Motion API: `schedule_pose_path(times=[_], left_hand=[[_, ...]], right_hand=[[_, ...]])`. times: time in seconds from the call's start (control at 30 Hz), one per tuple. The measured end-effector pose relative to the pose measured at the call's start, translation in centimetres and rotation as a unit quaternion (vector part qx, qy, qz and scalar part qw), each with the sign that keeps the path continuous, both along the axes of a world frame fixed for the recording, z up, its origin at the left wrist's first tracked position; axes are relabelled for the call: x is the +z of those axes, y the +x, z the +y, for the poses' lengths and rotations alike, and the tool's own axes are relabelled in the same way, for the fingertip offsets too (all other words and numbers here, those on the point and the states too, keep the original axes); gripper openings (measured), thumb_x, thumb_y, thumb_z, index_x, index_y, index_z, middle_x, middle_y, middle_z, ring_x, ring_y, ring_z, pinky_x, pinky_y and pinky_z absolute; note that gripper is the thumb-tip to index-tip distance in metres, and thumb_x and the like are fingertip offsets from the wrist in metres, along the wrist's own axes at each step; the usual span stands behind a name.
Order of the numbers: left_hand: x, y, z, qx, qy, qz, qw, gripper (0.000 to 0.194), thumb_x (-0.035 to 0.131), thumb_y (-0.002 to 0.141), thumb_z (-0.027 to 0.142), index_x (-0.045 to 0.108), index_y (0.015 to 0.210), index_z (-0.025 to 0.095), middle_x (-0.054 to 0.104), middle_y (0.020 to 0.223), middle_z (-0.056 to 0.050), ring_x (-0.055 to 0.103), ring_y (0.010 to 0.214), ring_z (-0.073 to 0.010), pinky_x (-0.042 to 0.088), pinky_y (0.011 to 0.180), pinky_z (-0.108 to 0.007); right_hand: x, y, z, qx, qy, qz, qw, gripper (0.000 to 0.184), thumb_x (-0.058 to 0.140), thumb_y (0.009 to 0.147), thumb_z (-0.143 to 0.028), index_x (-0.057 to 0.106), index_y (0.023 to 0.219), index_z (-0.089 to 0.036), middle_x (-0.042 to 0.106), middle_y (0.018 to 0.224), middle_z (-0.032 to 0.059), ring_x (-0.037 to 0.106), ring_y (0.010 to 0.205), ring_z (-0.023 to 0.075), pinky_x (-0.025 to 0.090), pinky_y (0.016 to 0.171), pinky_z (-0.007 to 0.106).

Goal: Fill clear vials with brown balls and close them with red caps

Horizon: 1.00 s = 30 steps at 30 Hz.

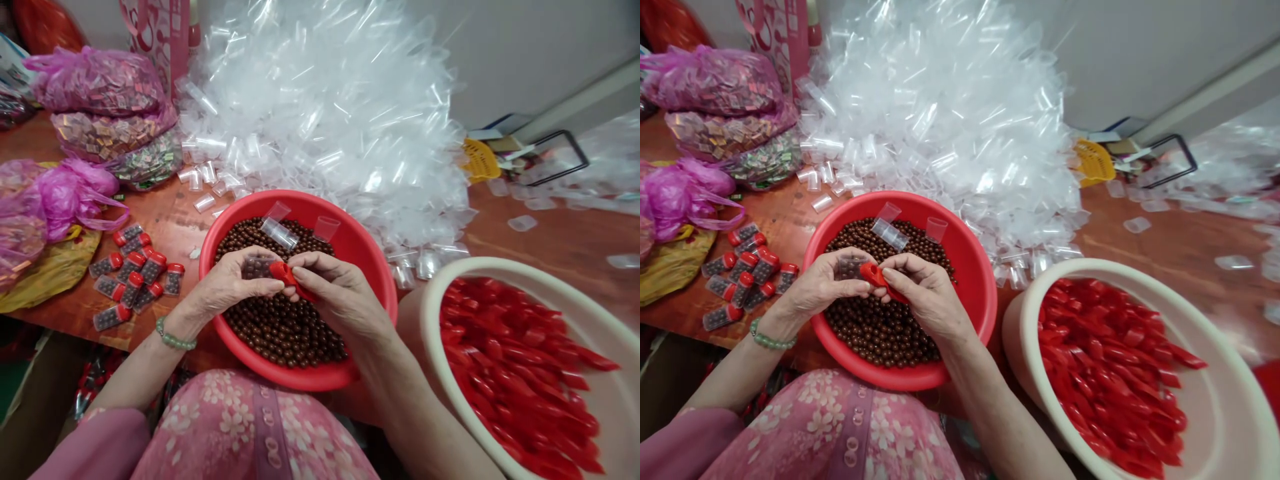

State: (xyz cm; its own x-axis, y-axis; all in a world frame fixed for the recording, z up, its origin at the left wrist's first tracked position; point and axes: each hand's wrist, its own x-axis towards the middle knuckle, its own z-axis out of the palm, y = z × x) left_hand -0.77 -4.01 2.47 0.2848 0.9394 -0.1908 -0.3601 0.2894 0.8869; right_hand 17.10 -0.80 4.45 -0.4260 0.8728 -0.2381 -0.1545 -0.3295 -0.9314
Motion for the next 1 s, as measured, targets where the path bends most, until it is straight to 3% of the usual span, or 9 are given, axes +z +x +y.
schedule_pose_path(times=[0.2, 0.37, 0.47, 0.6, 0.73, 0.87, 1.0], left_hand=[[0.6, 0.1, 0.1, 0.042, 0.005, 0.047, 0.998, 0.029, 0.080, 0.071, 0.028, 0.064, 0.092, 0.015, 0.064, 0.078, 0.002, 0.059, 0.070, -0.0077, 0.045, 0.070, -0.022], [0.7, 0.2, 0.2, 0.092, 0.012, 0.064, 0.994, 0.027, 0.079, 0.071, 0.030, 0.063, 0.085, 0.013, 0.061, 0.075, 0.002, 0.056, 0.066, -0.0072, 0.043, 0.065, -0.021], [0.7, 0.2, 0.2, 0.088, 0.009, 0.064, 0.994, 0.027, 0.078, 0.073, 0.031, 0.062, 0.085, 0.013, 0.061, 0.072, 0.002, 0.056, 0.065, -0.0073, 0.042, 0.064, -0.021], [0.9, 0.3, 0.2, 0.079, 0.012, 0.070, 0.994, 0.026, 0.077, 0.072, 0.031, 0.062, 0.084, 0.013, 0.062, 0.070, 0.002, 0.057, 0.064, -0.0080, 0.042, 0.065, -0.022], [0.9, 0.3, 0.2, 0.067, 0.006, 0.055, 0.996, 0.028, 0.077, 0.072, 0.032, 0.061, 0.084, 0.013, 0.064, 0.070, 0.001, 0.059, 0.064, -0.0090, 0.043, 0.065, -0.023], [0.8, 0.4, 0.2, 0.064, -0.004, 0.043, 0.997, 0.027, 0.077, 0.072, 0.031, 0.060, 0.084, 0.013, 0.063, 0.070, 0.001, 0.059, 0.065, -0.0092, 0.044, 0.066, -0.023], [0.9, 0.4, 0.4, 0.089, -0.006, 0.067, 0.994, 0.022, 0.077, 0.068, 0.021, 0.062, 0.082, 0.013, 0.059, 0.074, 0.003, 0.054, 0.067, -0.0070, 0.042, 0.068, -0.022]], right_hand=[[-0.5, -0.5, -0.4, 0.000, -0.010, -0.022, 1.000, 0.023, 0.082, 0.071, -0.035, 0.070, 0.081, -0.018, 0.068, 0.064, -0.0020, 0.062, 0.053, 0.0081, 0.053, 0.047, 0.017], [0.0, 0.6, -1.3, -0.036, 0.011, -0.021, 0.999, 0.034, 0.088, 0.062, -0.028, 0.070, 0.091, -0.022, 0.071, 0.086, -0.0004, 0.070, 0.073, 0.0119, 0.060, 0.063, 0.020], [0.0, 1.2, -1.8, -0.080, 0.035, -0.044, 0.995, 0.031, 0.087, 0.063, -0.026, 0.070, 0.088, -0.023, 0.073, 0.089, -0.0006, 0.071, 0.073, 0.0115, 0.060, 0.068, 0.021], [-0.1, 0.8, -1.7, -0.147, 0.044, -0.049, 0.987, 0.029, 0.086, 0.064, -0.028, 0.070, 0.088, -0.024, 0.075, 0.083, -0.0007, 0.068, 0.061, 0.0101, 0.059, 0.063, 0.022], [0.0, 0.2, -0.9, -0.147, 0.060, -0.029, 0.987, 0.027, 0.087, 0.062, -0.030, 0.069, 0.083, -0.025, 0.076, 0.078, -0.0007, 0.066, 0.060, 0.0110, 0.056, 0.062, 0.024], [-0.6, 0.2, -0.3, -0.141, 0.088, -0.022, 0.986, 0.026, 0.082, 0.068, -0.045, 0.071, 0.079, -0.025, 0.072, 0.071, -0.0001, 0.064, 0.061, 0.0133, 0.054, 0.060, 0.027], [-1.1, 0.4, -0.6, -0.123, 0.140, -0.134, 0.973, 0.026, 0.069, 0.083, -0.045, 0.074, 0.100, -0.026, 0.071, 0.078, 0.0003, 0.064, 0.067, 0.0142, 0.055, 0.068, 0.031]])
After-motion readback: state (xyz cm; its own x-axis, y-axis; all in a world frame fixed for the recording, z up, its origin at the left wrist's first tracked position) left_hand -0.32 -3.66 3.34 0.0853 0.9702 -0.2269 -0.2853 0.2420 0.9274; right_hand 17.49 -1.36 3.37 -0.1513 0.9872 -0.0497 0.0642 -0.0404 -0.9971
